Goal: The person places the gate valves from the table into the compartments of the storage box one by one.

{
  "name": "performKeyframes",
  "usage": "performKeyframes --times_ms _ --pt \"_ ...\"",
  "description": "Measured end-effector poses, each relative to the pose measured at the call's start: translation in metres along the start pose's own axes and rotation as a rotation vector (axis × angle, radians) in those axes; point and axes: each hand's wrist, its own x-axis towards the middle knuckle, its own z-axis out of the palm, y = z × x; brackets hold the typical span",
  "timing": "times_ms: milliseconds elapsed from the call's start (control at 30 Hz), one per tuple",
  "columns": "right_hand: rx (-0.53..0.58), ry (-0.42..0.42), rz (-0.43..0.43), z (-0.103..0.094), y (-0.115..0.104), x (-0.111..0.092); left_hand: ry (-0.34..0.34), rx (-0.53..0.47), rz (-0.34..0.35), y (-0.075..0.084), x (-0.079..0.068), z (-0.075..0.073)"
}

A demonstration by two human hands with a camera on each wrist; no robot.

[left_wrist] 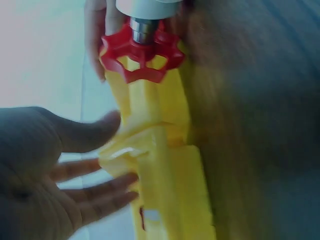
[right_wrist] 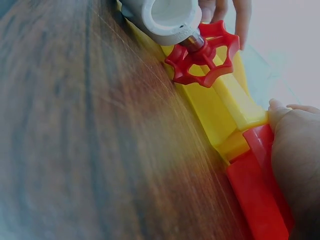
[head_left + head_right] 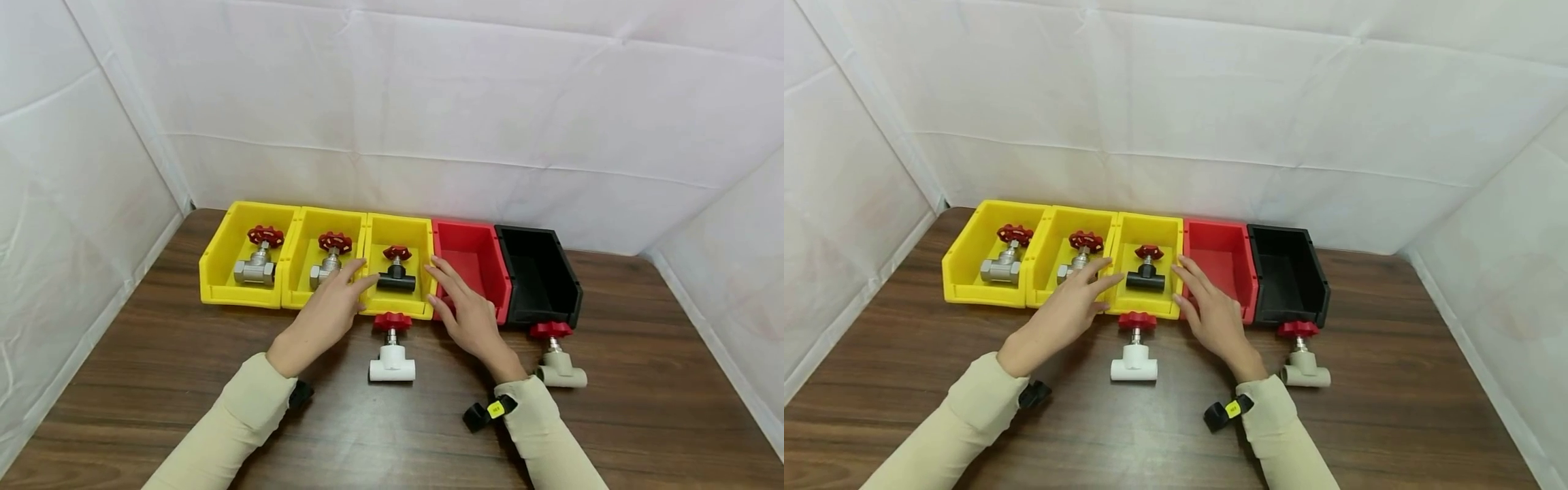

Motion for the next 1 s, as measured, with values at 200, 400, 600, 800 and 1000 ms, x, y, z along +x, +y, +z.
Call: performKeyframes --times_ms 200,400,600,800,1000 --pt "0.003 -0.002 0.009 0.001 0.000 0.001 0.041 -0.060 0.035 -0.011 -0.004 0.007" --pt "0.002 -0.001 0.005 0.001 0.000 0.002 0.077 -0.066 0.101 -0.019 -0.010 0.011" --pt "0.002 -0.017 0.020 -0.001 0.000 0.000 0.056 -0.110 0.128 -0.026 -0.011 0.011" --pt "0.019 -0.082 0.032 -0.006 -0.001 0.000 0.043 -0.125 0.122 -0.033 -0.012 0.013" --pt "0.040 -0.178 0.072 -0.016 -0.006 0.002 0.047 -0.123 0.118 -0.036 -0.014 0.016"
